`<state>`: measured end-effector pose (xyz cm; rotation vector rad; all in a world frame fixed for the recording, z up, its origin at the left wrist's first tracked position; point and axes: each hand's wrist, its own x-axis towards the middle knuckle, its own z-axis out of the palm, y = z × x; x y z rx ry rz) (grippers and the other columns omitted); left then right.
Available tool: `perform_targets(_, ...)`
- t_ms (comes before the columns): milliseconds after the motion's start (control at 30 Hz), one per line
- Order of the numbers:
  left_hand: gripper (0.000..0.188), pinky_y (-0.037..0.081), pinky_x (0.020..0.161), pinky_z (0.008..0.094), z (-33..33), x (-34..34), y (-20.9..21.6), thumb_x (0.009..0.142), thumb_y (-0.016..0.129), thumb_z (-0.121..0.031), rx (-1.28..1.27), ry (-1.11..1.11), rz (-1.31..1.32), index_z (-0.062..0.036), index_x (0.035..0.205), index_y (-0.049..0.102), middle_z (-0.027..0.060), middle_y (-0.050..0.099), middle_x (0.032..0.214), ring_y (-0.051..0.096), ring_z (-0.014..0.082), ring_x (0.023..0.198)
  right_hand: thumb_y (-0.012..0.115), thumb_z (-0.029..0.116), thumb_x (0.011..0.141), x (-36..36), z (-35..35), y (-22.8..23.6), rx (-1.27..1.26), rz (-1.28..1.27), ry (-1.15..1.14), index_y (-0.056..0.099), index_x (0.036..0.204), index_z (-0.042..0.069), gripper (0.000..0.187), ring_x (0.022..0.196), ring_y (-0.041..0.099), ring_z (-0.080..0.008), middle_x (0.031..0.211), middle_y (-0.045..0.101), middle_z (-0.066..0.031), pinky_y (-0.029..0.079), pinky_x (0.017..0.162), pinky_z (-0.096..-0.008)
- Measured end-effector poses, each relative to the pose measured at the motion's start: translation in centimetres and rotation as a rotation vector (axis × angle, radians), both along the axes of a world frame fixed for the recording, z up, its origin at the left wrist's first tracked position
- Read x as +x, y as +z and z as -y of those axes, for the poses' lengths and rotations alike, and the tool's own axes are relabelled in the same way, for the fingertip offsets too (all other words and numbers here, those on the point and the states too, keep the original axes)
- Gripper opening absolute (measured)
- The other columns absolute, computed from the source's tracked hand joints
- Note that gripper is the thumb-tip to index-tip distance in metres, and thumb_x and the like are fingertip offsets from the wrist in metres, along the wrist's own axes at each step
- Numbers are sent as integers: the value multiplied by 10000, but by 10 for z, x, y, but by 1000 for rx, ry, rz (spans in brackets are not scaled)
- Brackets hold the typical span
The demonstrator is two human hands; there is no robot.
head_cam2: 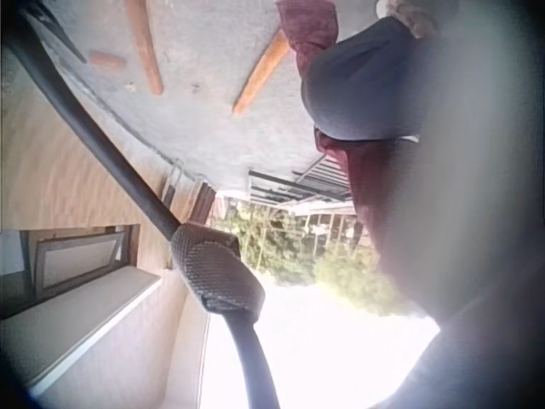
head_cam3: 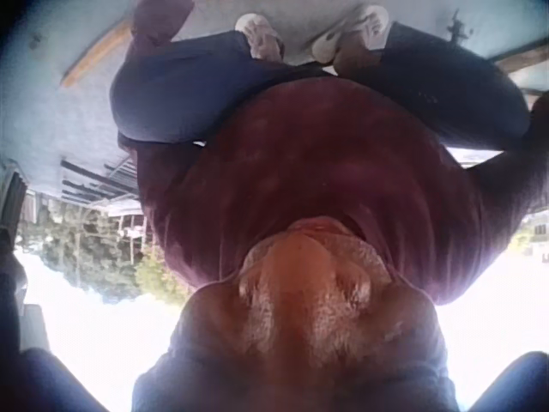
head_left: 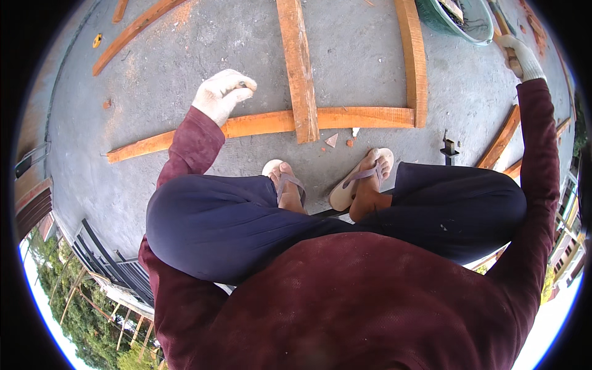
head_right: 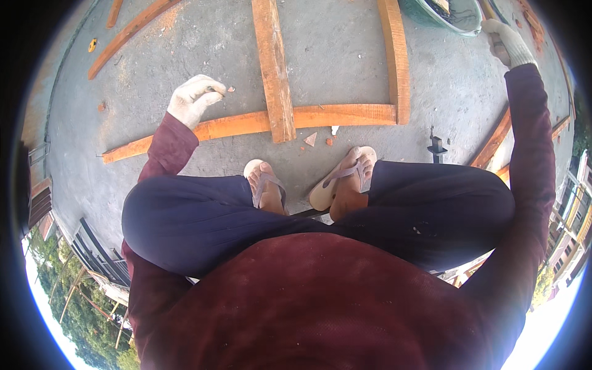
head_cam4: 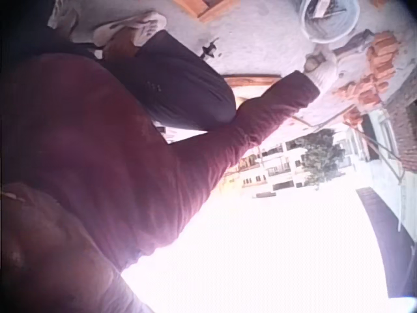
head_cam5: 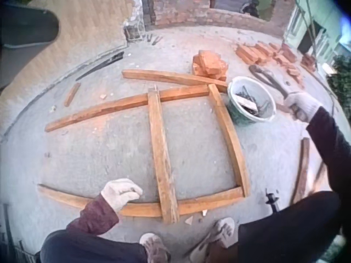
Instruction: The person assembles a rectangular wooden frame on the floor by arranging planks and securing them with nails. They use a hammer to drive nails into the joints and adjust the planks to ensure alignment.
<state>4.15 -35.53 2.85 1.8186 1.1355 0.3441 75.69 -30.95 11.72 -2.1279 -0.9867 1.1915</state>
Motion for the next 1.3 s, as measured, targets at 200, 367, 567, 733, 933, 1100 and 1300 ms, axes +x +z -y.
perform_targets(200,141,518,917,384,37,33,-82,889,713,-185,59,-237,85,-113,998,767,53,725,1009,675,259,989,629,159,1019,-149,92,116,598,-241,-24,617,1319,17,332,847,555,-125,1106,634,-76,468,767,-311)
perform_targets(367,149,446,1060,486,35,71,-98,891,738,-262,417,-448,113,-153,991,754,28,713,987,666,273,1031,604,137,1011,-319,140,145,816,-540,54,462,1436,10,466,766,534,-160,1122,574,-112,461,666,-314)
perform_targets(567,249,475,1052,529,24,67,-125,941,700,-304,213,-399,9,-192,1163,678,92,705,1035,626,410,1186,685,308,1000,-418,209,90,477,-455,-228,386,1470,-26,650,462,497,-118,702,513,-35,458,409,-273)
perform_targets(733,137,535,913,439,16,56,-135,980,640,-293,168,-486,95,-189,1069,652,64,711,1019,629,336,1142,602,232,1061,-437,271,-2,-60,-665,-424,531,1131,27,228,472,547,-117,749,580,-52,528,390,-270)
perform_targets(933,163,536,908,445,20,62,-140,1001,598,-331,208,-412,81,-201,1076,661,29,712,1012,624,333,1104,629,247,1040,-454,300,-55,-217,-905,-622,514,1086,76,212,530,579,-143,779,584,-37,540,446,-323)
perform_targets(1100,320,528,972,421,21,68,-129,989,626,-321,167,-409,-94,-184,1272,683,149,681,1195,691,318,1055,631,252,1039,-475,285,-68,-311,-849,-586,514,1126,102,209,560,579,-140,771,579,-17,539,477,-321)
perform_targets(1300,370,543,943,466,26,59,-149,980,616,-380,209,-370,-13,-199,1298,674,211,627,1255,671,372,1052,624,231,1041,-480,283,-59,-257,-865,-607,495,1014,100,186,510,557,-126,744,563,-17,551,455,-313)
